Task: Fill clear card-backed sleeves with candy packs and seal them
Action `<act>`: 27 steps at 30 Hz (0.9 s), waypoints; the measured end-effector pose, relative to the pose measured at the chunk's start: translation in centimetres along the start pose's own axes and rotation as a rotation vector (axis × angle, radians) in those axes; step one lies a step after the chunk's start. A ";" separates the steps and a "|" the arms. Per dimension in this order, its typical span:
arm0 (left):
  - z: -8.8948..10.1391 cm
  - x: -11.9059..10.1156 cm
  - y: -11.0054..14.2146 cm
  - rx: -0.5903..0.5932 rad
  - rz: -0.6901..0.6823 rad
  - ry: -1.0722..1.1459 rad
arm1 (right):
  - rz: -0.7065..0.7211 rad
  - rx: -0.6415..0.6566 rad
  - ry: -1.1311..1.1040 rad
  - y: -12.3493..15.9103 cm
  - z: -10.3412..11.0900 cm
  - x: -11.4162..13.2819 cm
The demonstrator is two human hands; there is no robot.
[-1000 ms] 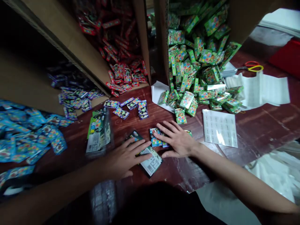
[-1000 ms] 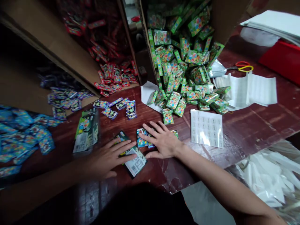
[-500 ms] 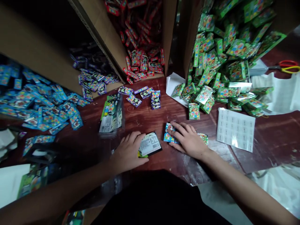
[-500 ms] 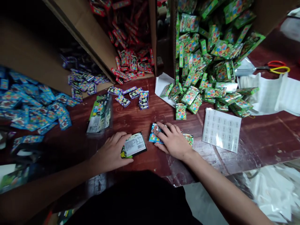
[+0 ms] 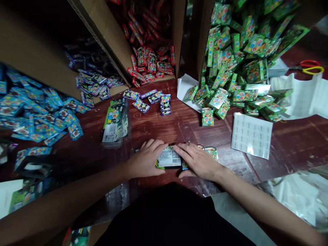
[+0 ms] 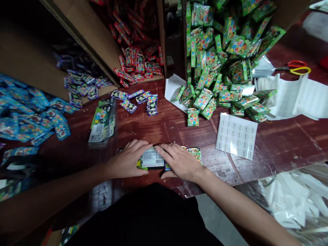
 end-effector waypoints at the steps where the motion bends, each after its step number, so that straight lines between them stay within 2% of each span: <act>1: 0.0 0.0 -0.2 -0.005 -0.002 -0.009 | 0.005 -0.008 -0.007 0.0 0.1 0.0; 4: -0.1 0.2 -0.3 -0.012 -0.005 -0.023 | -0.005 -0.031 -0.007 0.8 1.5 -0.9; 7: -0.2 0.4 -0.2 -0.008 -0.008 -0.012 | -0.078 -0.025 0.029 2.5 3.1 -3.1; 11: -0.6 0.2 -0.8 -0.020 -0.023 0.027 | -0.093 0.024 0.048 3.8 3.1 -4.6; 19: -0.9 -0.5 -1.3 -0.116 0.060 0.030 | -0.151 -0.090 -0.045 3.4 2.1 -3.8; 27: -1.3 -0.3 -1.1 -0.102 0.033 0.067 | -0.061 -0.080 -0.131 3.5 2.6 -3.6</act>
Point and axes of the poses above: each hand's wrist, its own y-axis away from the middle knuckle, its own z-axis out of the back of the hand, x = y × z, the point moved 7 cm from there along -y, towards the middle knuckle, and after that the axes turned 12 degrees about -z, right-handed, at the moved point
